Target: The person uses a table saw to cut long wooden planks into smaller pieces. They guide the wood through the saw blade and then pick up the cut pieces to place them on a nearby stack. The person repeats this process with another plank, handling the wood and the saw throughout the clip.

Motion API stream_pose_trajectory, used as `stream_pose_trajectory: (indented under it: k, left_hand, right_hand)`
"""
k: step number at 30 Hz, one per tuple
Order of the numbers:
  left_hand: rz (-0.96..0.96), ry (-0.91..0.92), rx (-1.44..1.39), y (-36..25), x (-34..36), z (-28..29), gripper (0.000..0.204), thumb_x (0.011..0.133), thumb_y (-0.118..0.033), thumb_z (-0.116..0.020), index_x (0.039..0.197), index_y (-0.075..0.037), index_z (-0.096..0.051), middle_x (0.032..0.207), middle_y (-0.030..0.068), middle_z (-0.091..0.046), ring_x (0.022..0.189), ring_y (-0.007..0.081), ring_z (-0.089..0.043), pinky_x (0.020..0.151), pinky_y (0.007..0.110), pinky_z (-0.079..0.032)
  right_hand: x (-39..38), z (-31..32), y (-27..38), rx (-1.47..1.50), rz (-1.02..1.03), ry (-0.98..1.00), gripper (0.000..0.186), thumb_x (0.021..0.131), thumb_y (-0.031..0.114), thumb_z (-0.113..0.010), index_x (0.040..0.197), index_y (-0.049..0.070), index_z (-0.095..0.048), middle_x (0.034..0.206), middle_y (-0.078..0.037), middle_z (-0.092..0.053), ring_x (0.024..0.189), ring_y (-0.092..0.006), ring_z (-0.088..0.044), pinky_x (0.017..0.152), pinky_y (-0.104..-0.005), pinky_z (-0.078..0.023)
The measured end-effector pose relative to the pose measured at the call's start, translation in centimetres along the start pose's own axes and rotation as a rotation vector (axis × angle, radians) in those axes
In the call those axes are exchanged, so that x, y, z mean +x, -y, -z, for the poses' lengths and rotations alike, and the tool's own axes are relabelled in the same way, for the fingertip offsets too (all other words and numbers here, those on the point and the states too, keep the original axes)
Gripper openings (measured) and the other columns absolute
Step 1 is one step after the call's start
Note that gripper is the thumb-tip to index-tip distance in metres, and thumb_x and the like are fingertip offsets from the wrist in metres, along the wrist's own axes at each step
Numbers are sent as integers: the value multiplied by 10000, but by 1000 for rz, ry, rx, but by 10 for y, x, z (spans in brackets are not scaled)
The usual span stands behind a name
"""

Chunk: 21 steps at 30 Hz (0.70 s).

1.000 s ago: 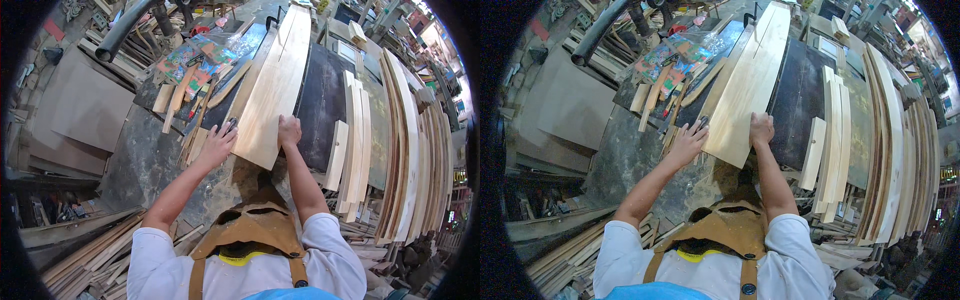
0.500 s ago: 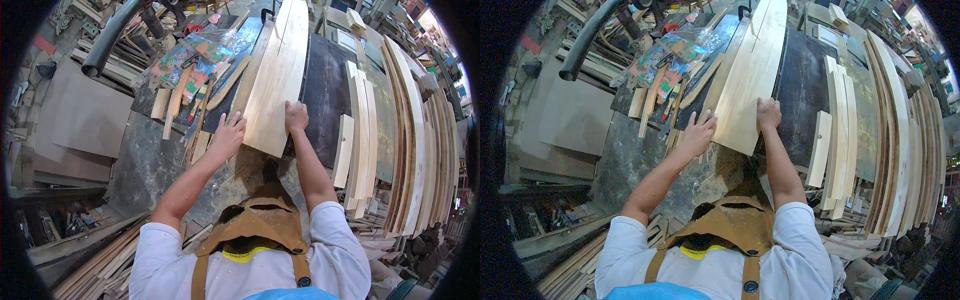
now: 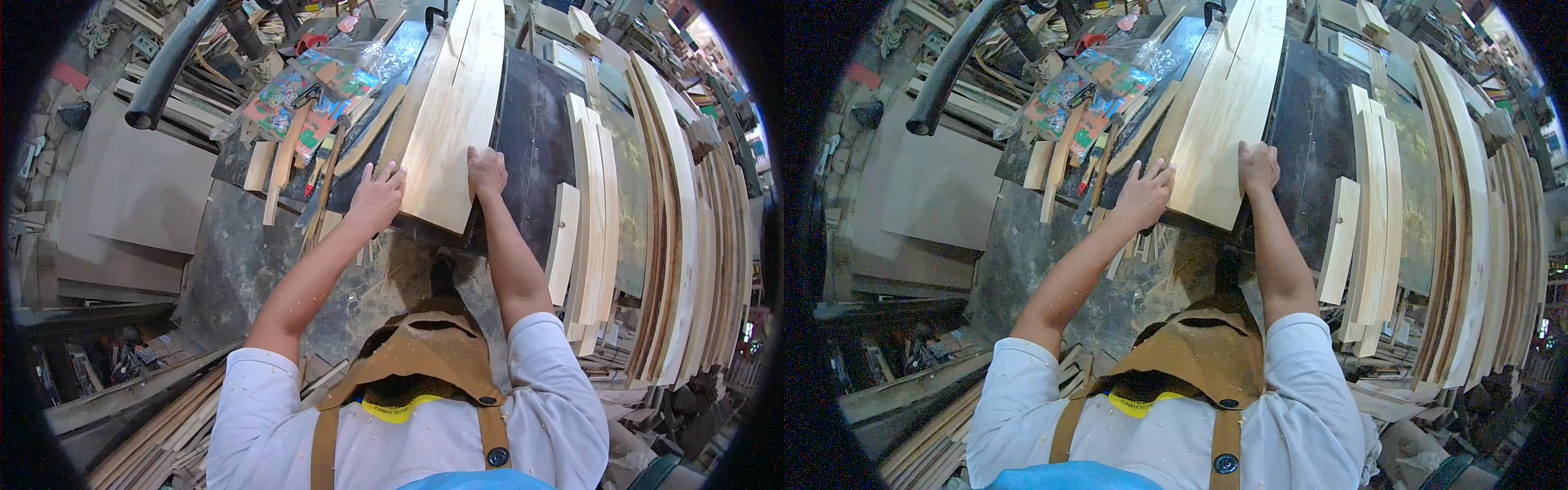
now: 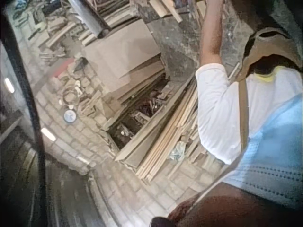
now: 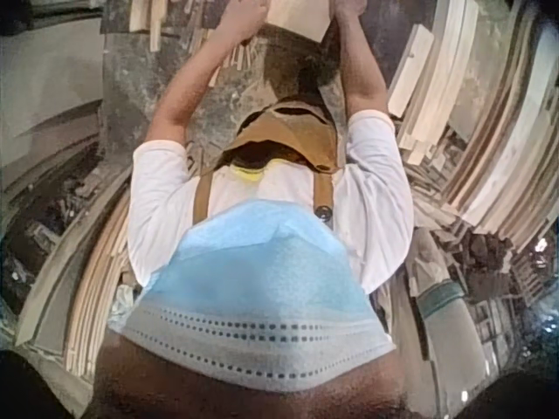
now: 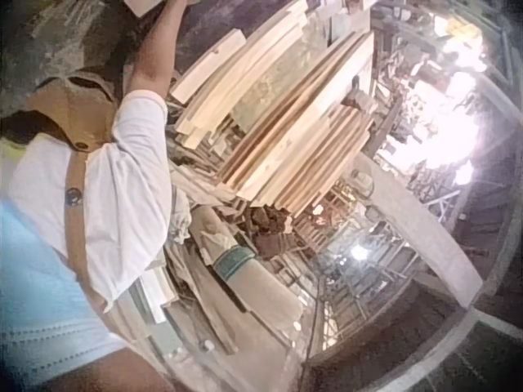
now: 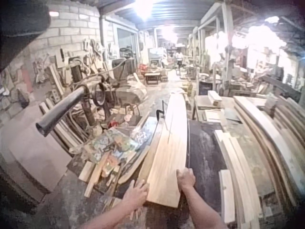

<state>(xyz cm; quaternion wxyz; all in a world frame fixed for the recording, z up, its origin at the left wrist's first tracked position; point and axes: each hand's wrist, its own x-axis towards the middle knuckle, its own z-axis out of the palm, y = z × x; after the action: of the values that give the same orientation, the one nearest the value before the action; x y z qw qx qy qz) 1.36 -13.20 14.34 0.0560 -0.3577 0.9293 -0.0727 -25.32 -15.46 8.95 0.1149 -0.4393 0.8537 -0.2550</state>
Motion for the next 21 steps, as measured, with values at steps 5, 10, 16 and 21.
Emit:
stream_pose_trajectory:
  k: [5, 10, 16, 21]
  left_hand:
    - [-10, 16, 6, 4, -3, 0, 520, 877, -183, -628, 1358, -1, -551, 1522, 94, -431, 1444, 274, -367, 1140, 585, -312]
    - [-24, 45, 31, 3, 0, 4, 570, 855, -231, -689, 1362, -10, -551, 1524, 83, -431, 1450, 270, -357, 1146, 580, -304]
    - [-16, 47, 12, 7, 10, 2, 637, 828, -262, -747, 1374, -8, -541, 1529, 75, -425, 1452, 268, -352, 1153, 579, -303]
    - [-22, 91, -15, 13, 26, 10, 647, 828, -260, -748, 1383, -8, -532, 1532, 68, -422, 1449, 267, -357, 1143, 585, -319]
  right_hand:
    - [-49, 12, -3, 3, 16, 102, 514, 936, 517, -582, 1129, 40, -604, 1162, -204, -591, 1064, -437, -616, 911, -516, -500]
    - [-61, 4, -10, 7, 22, 51, 504, 947, 498, -579, 1124, 27, -590, 1127, -201, -601, 1048, -437, -620, 886, -521, -501]
    - [-47, 0, -9, -1, 43, 35, 489, 939, 478, -601, 1112, 20, -596, 1098, -200, -609, 1028, -428, -627, 870, -515, -505]
    - [-31, 0, -5, 4, 35, 23, 485, 939, 475, -602, 1113, 23, -606, 1108, -199, -609, 1024, -423, -629, 870, -505, -509]
